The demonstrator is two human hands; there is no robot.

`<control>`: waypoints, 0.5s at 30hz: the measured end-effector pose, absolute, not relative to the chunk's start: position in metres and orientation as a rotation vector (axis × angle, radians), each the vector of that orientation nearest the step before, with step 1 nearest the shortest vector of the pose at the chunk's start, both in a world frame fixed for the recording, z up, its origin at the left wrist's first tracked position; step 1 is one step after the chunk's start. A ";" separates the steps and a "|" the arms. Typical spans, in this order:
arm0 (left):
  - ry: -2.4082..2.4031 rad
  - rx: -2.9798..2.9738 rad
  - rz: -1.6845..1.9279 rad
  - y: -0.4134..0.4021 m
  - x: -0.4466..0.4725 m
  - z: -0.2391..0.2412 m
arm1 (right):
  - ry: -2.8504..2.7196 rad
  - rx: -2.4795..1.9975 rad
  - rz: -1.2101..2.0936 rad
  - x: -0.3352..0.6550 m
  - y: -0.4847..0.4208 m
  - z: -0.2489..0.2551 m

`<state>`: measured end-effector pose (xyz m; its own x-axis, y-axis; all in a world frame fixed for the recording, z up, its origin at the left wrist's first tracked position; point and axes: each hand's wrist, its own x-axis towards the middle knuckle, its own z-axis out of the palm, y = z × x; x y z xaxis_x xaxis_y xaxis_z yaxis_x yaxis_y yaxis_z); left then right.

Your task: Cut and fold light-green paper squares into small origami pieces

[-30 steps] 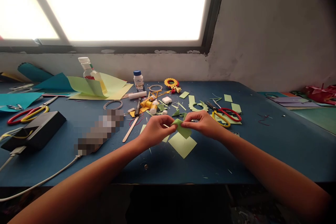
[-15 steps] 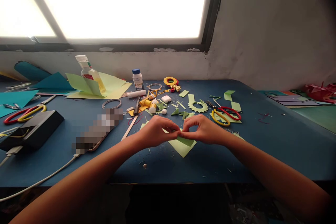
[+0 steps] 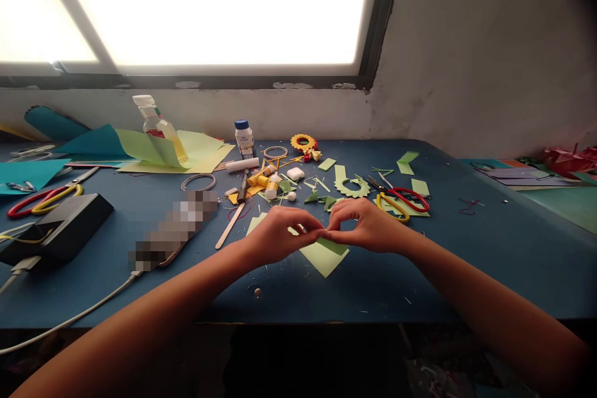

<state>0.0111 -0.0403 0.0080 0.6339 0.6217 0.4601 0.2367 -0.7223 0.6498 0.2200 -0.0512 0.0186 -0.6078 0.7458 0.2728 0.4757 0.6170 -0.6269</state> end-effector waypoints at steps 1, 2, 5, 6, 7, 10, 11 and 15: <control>0.689 2.302 0.967 -0.042 0.014 0.006 | -2.319 -0.956 0.674 0.219 -0.052 0.018; 0.705 2.294 1.012 -0.043 0.015 0.004 | -2.308 -0.954 0.651 0.218 -0.053 0.018; 0.723 2.295 1.186 -0.042 0.014 0.000 | -2.243 -0.938 0.526 0.214 -0.055 0.017; 0.721 2.306 1.242 -0.041 0.014 -0.001 | -2.218 -0.930 0.463 0.212 -0.056 0.016; 0.716 2.318 1.291 -0.041 0.014 -0.002 | -2.191 -0.924 0.395 0.210 -0.057 0.014; 0.679 2.364 1.403 -0.043 0.017 -0.006 | -2.126 -0.924 0.183 0.203 -0.062 0.011; 0.662 2.386 1.431 -0.043 0.018 -0.006 | -2.114 -0.928 0.124 0.202 -0.064 0.011; 0.613 2.483 1.536 -0.044 0.019 -0.003 | -2.101 -0.954 -0.017 0.201 -0.065 0.012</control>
<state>0.0189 -0.0436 -0.0028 0.3892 0.4208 0.8194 0.2589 -0.9037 0.3411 0.2008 -0.0654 0.0125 -0.3860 0.6237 0.6798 0.6347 0.7143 -0.2949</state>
